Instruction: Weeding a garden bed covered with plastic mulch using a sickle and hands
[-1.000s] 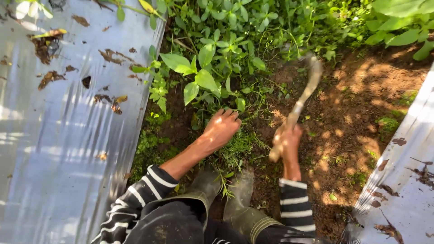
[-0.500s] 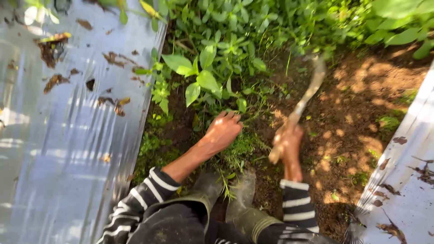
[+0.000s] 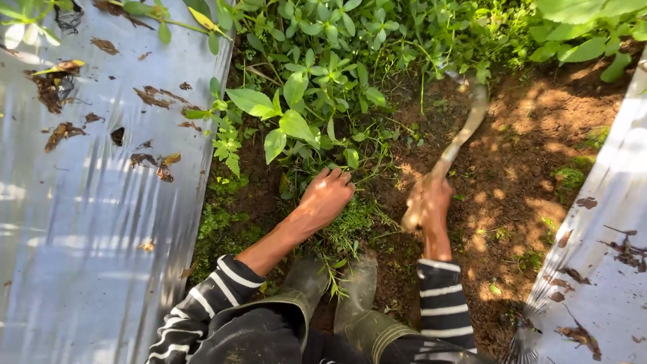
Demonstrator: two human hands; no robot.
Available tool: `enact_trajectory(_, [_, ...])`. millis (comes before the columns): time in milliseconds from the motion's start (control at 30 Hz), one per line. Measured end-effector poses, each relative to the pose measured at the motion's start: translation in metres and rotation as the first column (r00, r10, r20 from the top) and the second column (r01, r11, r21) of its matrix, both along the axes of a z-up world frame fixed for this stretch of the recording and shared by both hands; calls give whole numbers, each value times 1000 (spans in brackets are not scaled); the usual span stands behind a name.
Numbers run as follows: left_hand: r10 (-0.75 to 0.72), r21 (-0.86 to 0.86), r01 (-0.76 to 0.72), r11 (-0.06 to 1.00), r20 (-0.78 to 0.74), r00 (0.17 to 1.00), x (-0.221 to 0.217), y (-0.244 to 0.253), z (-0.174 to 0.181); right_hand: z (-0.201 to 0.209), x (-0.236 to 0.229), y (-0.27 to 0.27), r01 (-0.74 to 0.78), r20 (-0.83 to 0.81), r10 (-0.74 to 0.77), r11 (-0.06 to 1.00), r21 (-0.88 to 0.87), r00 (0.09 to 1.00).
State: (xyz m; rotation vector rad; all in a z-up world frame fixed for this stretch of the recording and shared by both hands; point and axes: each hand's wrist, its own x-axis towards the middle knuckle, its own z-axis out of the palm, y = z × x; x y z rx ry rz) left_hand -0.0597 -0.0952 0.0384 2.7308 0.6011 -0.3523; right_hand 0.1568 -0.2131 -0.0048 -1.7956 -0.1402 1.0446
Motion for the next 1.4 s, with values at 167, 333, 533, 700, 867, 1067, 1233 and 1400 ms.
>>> enact_trajectory(167, [-4, -61, 0, 998, -57, 998, 0, 3, -13, 6, -28, -21, -99, -74, 91, 989, -110, 993])
enact_trajectory(333, [21, -40, -22, 999, -20, 1000, 3, 2, -3, -7, -1, -2, -16, -70, 16, 1000, 1, 997])
enact_trajectory(533, [29, -33, -30, 999, -29, 999, 4, 6, 13, 3, -16, -28, -200, -91, 199, 980, -8, 976])
enact_trajectory(700, [11, -9, -11, 1000, -43, 999, 5, -2, -7, 11, -1, 7, -7, -35, 6, 999, -37, 999])
enact_trajectory(867, [21, 52, -22, 998, 19, 1000, 1, -6, -5, 50, -10, -18, -220, -86, 207, 957, -191, 975])
enact_trajectory(1067, [-7, -9, 6, 1000, -70, 998, 14, 5, 14, 0, 5, 1, -138, -42, 138, 990, -14, 990])
enact_trajectory(1233, [58, -94, -63, 994, -60, 996, 6, -2, 8, 11, -5, -9, -110, -110, 104, 993, -51, 988])
enact_trajectory(1400, [10, 0, -10, 1000, -2, 1000, 5, -4, -23, -10, -5, 1, -43, -108, 47, 998, 36, 993])
